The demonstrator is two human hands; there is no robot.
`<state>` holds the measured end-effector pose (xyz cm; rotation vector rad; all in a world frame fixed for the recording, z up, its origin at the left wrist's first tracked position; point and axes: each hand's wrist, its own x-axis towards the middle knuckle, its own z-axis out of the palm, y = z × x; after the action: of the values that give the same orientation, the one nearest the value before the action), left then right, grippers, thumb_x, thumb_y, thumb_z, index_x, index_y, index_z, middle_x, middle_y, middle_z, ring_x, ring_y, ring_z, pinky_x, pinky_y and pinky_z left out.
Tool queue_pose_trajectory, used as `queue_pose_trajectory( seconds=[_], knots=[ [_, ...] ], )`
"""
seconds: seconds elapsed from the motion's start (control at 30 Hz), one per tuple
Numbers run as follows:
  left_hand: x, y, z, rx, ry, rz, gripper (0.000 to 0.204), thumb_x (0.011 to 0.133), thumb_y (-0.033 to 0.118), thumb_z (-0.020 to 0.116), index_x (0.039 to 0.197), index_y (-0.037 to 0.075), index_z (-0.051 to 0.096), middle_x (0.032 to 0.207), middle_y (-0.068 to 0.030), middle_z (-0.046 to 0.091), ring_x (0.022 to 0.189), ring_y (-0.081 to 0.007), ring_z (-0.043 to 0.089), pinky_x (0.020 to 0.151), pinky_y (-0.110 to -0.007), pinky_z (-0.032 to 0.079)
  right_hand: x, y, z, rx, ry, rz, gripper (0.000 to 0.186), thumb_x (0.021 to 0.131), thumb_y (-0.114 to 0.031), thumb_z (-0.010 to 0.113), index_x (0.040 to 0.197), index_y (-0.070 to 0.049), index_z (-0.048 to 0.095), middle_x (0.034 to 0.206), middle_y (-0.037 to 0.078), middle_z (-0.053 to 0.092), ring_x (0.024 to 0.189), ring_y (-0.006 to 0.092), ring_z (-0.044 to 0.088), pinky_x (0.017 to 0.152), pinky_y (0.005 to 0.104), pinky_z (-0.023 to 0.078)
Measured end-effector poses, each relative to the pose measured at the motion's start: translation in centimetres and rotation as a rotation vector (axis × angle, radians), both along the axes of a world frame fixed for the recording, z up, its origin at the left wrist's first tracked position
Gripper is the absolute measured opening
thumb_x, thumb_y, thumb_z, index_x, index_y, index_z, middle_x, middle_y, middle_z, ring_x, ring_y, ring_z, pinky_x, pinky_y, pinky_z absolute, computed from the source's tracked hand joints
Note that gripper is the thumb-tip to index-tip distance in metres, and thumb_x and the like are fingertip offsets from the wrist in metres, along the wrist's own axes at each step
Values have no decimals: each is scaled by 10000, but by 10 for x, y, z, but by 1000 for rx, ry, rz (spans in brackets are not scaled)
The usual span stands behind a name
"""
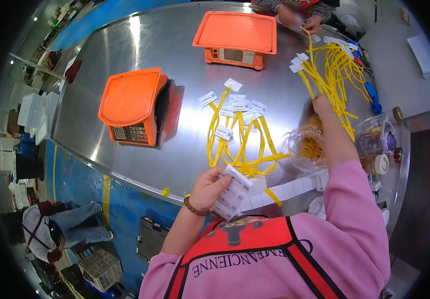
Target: The person stands at a stainless steel worktable and attaches small white paper labels to yellow plastic ties. They tear labels from a roll, fold each label, and thread it onto a tie, repeating this process for multiple ties. Another person works nearby at the same table.
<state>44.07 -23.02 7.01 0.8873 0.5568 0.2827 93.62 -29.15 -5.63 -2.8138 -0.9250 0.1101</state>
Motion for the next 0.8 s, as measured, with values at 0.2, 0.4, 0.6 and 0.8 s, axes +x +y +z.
queue_pose_trajectory(
  seconds=[0.2,0.4,0.6,0.8],
  knots=[
    [31,1,-4,-188,-144,168,235,896,156,491,1082,16,521,1199,-113,516,992,-176,555,844,-305,453,-131,39,95,499,349,309,163,767,-199,572,816,-45,590,762,157,618,696,316,599,615,372,464],
    [51,10,-6,-263,-268,231,290,896,207,488,1131,38,470,1239,-76,483,1027,-205,538,836,-336,473,-326,-42,135,357,520,782,117,738,-209,586,783,-101,576,692,106,612,629,302,600,578,395,481],
    [23,1,15,39,-203,123,177,873,176,545,956,20,549,938,-50,589,808,-95,549,681,-218,454,-338,-64,138,534,996,695,231,806,-201,583,961,-30,589,766,114,620,704,199,611,649,300,478],
    [4,-19,38,463,-143,-73,74,820,97,603,849,30,587,921,-46,577,812,-100,535,722,-233,433,-333,-47,171,1098,1334,311,200,836,-142,592,945,25,575,815,28,606,763,96,565,707,224,448]
  ],
)
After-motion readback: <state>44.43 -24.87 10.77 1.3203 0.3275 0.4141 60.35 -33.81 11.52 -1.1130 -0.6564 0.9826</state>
